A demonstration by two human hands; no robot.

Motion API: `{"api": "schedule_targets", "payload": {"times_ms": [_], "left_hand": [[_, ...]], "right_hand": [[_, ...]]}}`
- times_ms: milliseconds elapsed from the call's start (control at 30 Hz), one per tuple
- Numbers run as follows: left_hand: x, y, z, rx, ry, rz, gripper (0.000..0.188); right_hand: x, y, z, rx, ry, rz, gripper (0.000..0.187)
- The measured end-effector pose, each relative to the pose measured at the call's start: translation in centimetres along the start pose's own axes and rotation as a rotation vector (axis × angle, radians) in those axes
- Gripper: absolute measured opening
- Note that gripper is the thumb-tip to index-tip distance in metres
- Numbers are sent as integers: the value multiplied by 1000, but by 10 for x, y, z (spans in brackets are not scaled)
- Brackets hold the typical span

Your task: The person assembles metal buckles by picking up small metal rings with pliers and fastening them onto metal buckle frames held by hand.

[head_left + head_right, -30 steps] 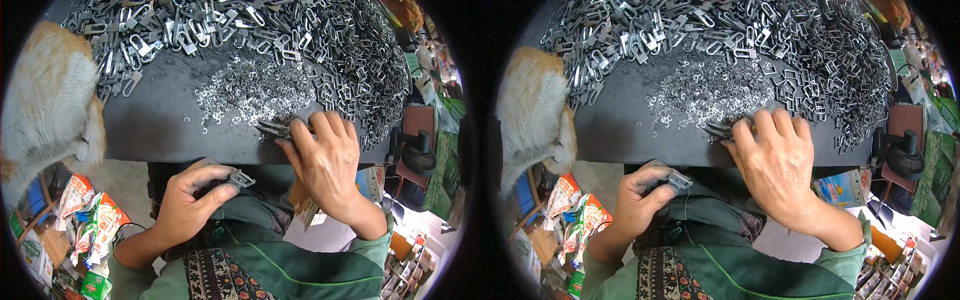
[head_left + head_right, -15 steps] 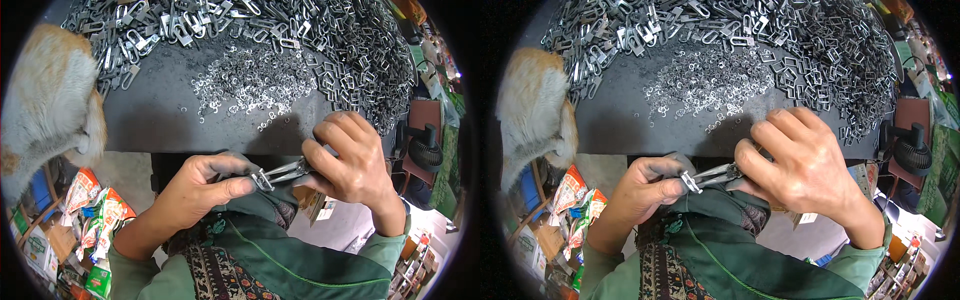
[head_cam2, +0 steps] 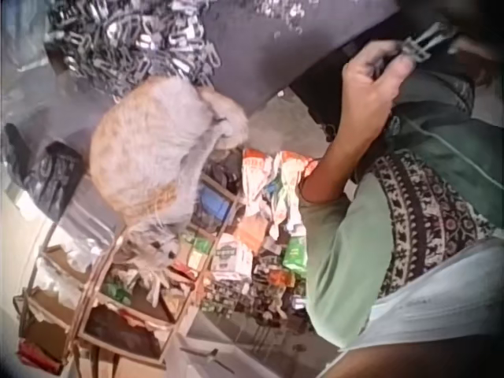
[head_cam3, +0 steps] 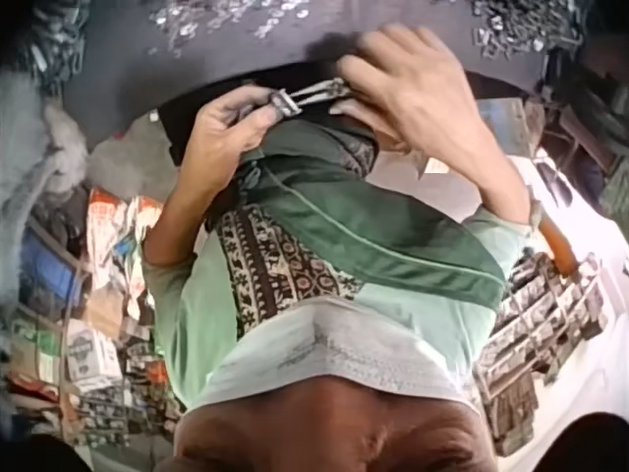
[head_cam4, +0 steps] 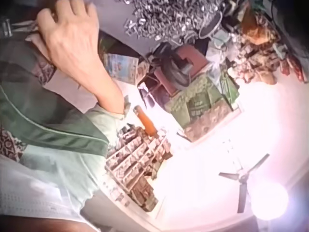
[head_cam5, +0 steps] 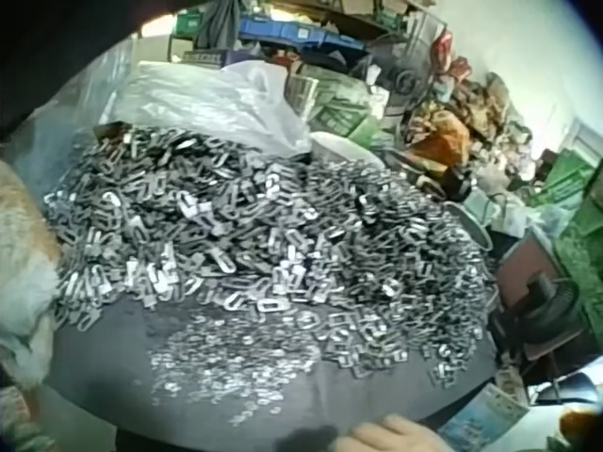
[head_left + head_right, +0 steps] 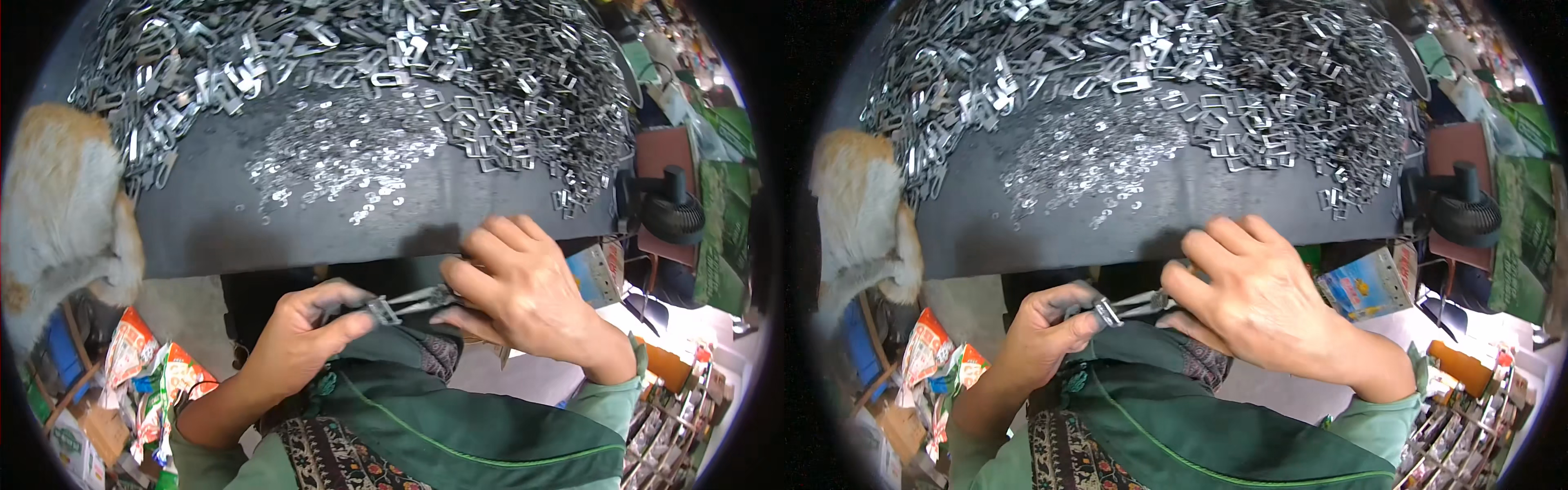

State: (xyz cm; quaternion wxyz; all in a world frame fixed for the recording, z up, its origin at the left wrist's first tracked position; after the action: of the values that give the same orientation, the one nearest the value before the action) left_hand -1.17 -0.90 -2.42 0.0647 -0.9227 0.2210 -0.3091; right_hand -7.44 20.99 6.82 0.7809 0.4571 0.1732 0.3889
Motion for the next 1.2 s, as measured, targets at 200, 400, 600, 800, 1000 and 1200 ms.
{"api": "schedule_targets", "payload": {"times_ms": [200,400,600,800,1000,1200], "left_hand": [[-26,18,77,-92,-94,-159,38],[-33,11,77,-33,-22,-96,39],[-16,-1,40,-213,-17,-54,22],[-14,-10,-10,-155,-151,-35,21],[-16,-13,-28,-79,-261,-25,22],[-12,-12,-22,-71,-216,-24,21]], "right_hand": [[3,-3,-60,33,-328,-435,17],[-26,-11,-91,153,-408,-691,19],[-33,-1,-94,142,-577,-537,26],[-23,22,-77,57,-463,-363,19],[-13,-19,-17,-854,-346,-234,14],[-8,-38,-4,-1059,-435,-315,13]]}}
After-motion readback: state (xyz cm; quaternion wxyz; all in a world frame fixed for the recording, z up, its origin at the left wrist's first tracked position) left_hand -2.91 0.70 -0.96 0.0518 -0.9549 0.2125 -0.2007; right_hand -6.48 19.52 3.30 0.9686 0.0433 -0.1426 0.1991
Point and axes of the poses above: each hand's wrist, its own x-axis away from the middle knuckle, its own y-axis out of the back of the hand, z = x × y, the point moved 2 cm from there along -x, towards the middle knuckle, and after that the axes turned 14 degrees about -x, right-handed, at the moved point
